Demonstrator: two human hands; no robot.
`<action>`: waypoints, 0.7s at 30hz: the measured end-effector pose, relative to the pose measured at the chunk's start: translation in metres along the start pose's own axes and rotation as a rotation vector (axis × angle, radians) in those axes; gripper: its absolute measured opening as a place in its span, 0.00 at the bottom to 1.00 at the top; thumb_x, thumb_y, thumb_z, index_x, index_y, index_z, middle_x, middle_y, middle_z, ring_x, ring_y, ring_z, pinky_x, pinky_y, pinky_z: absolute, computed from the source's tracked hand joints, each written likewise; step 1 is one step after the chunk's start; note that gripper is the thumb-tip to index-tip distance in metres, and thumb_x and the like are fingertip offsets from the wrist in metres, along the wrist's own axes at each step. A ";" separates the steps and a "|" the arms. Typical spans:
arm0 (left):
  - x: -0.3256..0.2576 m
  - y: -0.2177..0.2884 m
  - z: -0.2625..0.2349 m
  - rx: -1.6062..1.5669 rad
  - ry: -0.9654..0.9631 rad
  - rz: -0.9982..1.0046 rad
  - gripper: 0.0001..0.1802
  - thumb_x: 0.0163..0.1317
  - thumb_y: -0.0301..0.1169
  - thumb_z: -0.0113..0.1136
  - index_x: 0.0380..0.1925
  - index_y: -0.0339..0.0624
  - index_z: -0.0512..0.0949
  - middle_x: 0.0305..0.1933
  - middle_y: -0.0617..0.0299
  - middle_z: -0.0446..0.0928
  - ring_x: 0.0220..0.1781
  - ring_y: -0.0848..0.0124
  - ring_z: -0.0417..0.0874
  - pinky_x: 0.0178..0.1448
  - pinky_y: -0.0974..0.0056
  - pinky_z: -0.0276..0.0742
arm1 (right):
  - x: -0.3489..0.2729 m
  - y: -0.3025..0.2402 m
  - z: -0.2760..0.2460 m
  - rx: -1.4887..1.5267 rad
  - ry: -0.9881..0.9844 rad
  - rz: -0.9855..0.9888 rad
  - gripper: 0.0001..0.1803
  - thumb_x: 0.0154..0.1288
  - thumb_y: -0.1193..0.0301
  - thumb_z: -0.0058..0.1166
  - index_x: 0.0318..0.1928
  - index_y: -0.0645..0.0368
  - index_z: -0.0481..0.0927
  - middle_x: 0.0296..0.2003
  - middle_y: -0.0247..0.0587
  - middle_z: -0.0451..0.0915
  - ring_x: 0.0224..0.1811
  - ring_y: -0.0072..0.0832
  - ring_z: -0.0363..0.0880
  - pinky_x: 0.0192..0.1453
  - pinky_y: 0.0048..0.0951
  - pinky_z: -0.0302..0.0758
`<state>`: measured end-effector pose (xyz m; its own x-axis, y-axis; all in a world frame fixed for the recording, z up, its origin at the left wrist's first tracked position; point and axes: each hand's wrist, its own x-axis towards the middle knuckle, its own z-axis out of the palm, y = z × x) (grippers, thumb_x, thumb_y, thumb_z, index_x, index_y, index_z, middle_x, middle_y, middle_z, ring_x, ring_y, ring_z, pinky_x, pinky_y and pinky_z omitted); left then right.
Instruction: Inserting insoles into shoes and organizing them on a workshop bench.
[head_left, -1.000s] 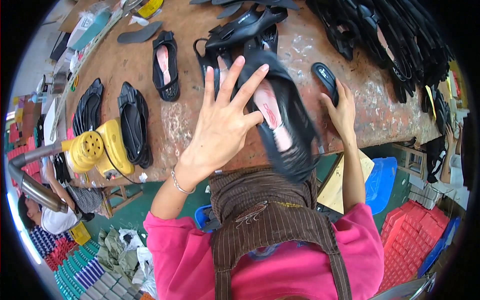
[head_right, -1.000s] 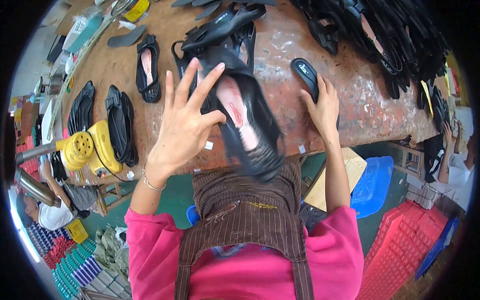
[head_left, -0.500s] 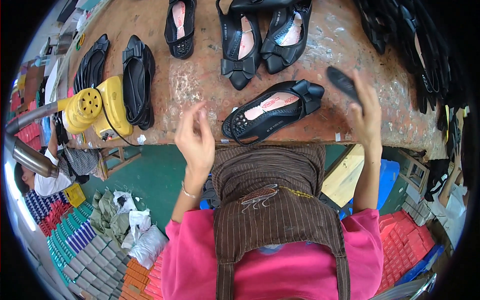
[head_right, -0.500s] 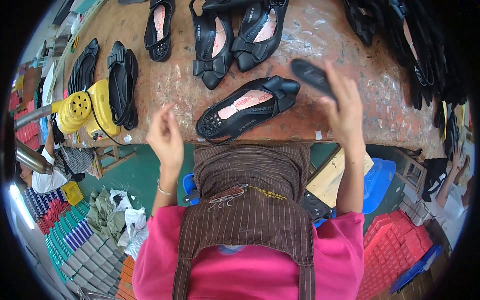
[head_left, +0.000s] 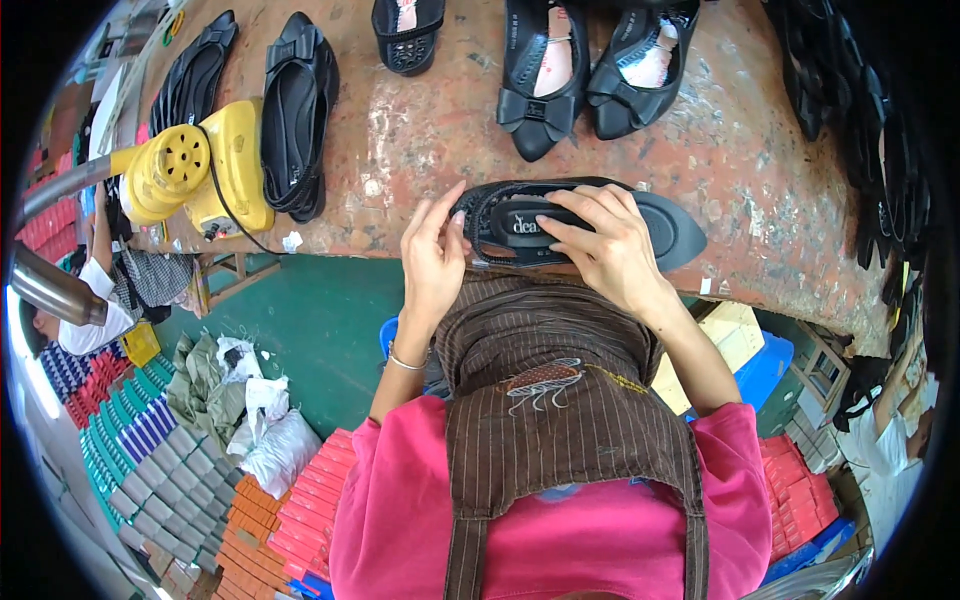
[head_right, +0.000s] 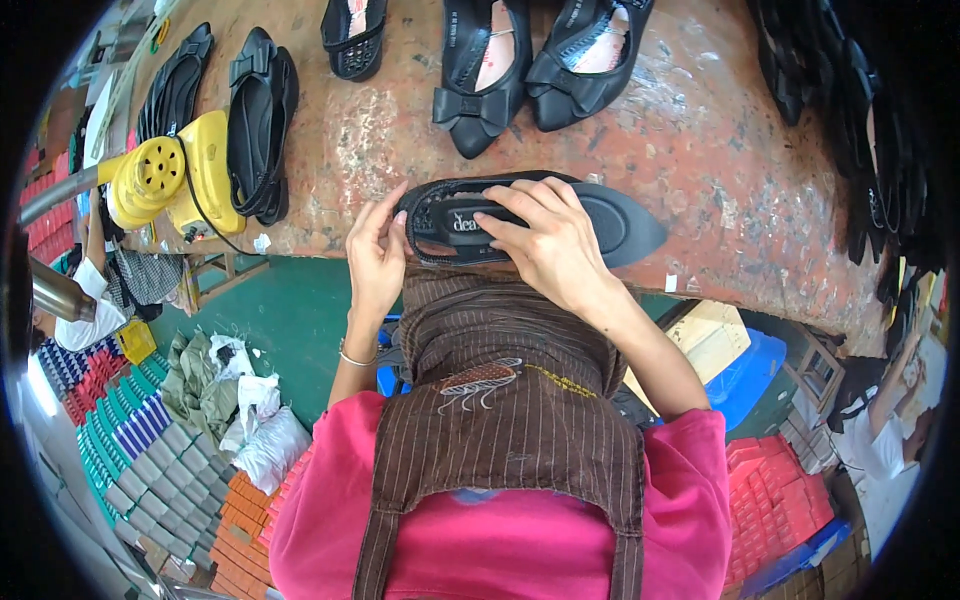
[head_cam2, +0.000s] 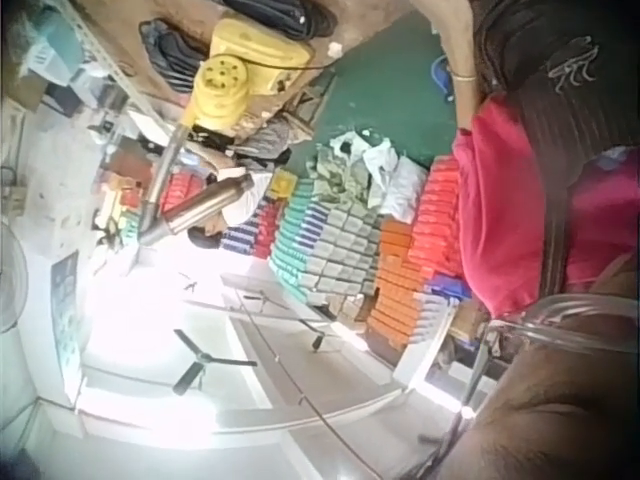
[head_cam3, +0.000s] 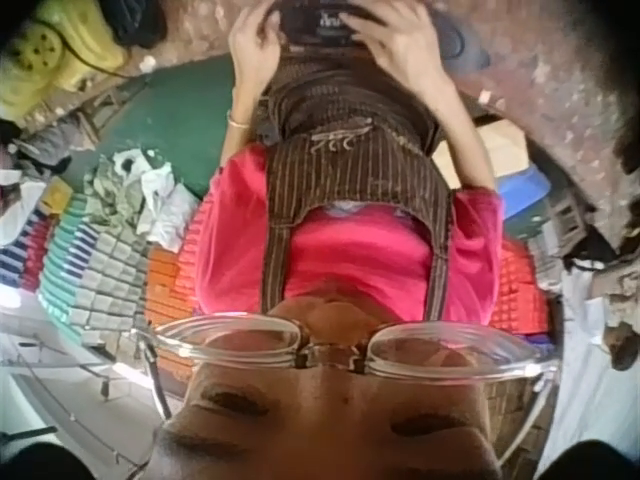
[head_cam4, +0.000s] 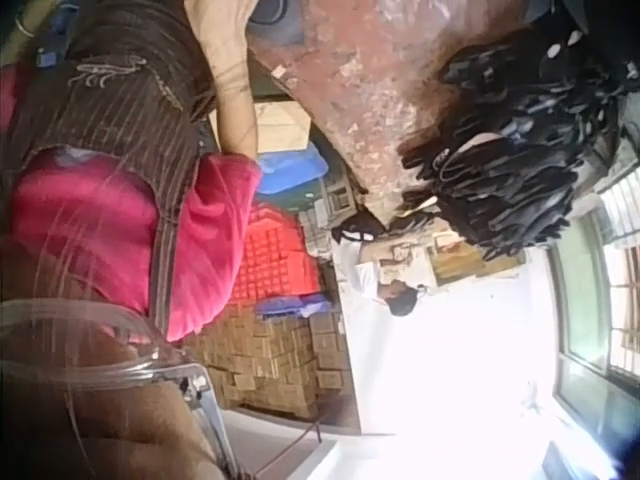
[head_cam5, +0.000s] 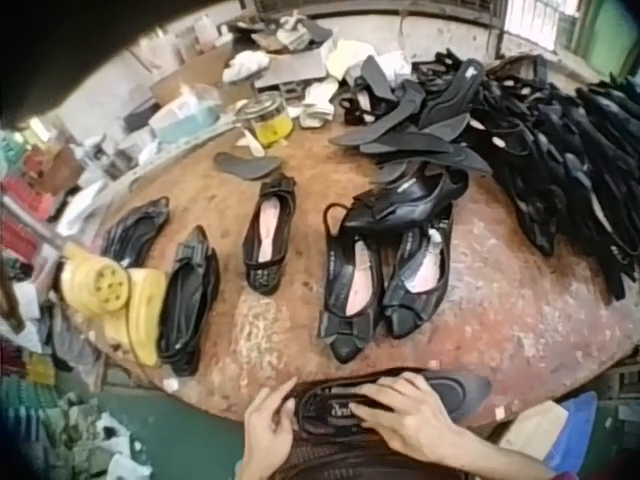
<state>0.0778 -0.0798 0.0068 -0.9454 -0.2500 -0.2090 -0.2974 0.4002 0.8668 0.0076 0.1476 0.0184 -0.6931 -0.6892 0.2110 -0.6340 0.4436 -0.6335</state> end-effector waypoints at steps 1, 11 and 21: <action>0.001 -0.005 0.001 0.016 0.049 0.049 0.21 0.66 0.17 0.53 0.59 0.37 0.77 0.33 0.61 0.68 0.25 0.77 0.75 0.29 0.70 0.74 | 0.004 -0.002 0.005 0.004 0.026 0.036 0.19 0.46 0.76 0.67 0.44 0.55 0.87 0.53 0.38 0.80 0.55 0.37 0.76 0.61 0.40 0.70; -0.001 -0.014 0.015 -0.249 0.176 -0.042 0.26 0.57 0.20 0.71 0.57 0.34 0.78 0.38 0.68 0.65 0.33 0.84 0.73 0.28 0.78 0.73 | 0.030 -0.014 0.030 0.056 0.040 0.075 0.18 0.48 0.75 0.67 0.44 0.57 0.87 0.52 0.42 0.81 0.55 0.40 0.78 0.60 0.41 0.72; 0.001 -0.016 0.013 -0.222 0.180 0.003 0.25 0.54 0.17 0.69 0.54 0.35 0.79 0.37 0.64 0.69 0.30 0.80 0.75 0.28 0.75 0.78 | 0.033 -0.017 0.027 0.069 0.014 0.137 0.19 0.49 0.74 0.68 0.46 0.58 0.87 0.51 0.44 0.82 0.54 0.41 0.79 0.60 0.41 0.74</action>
<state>0.0796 -0.0752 -0.0136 -0.9015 -0.4098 -0.1393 -0.2391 0.2031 0.9495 0.0047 0.1016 0.0157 -0.7764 -0.6167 0.1298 -0.5088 0.4918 -0.7066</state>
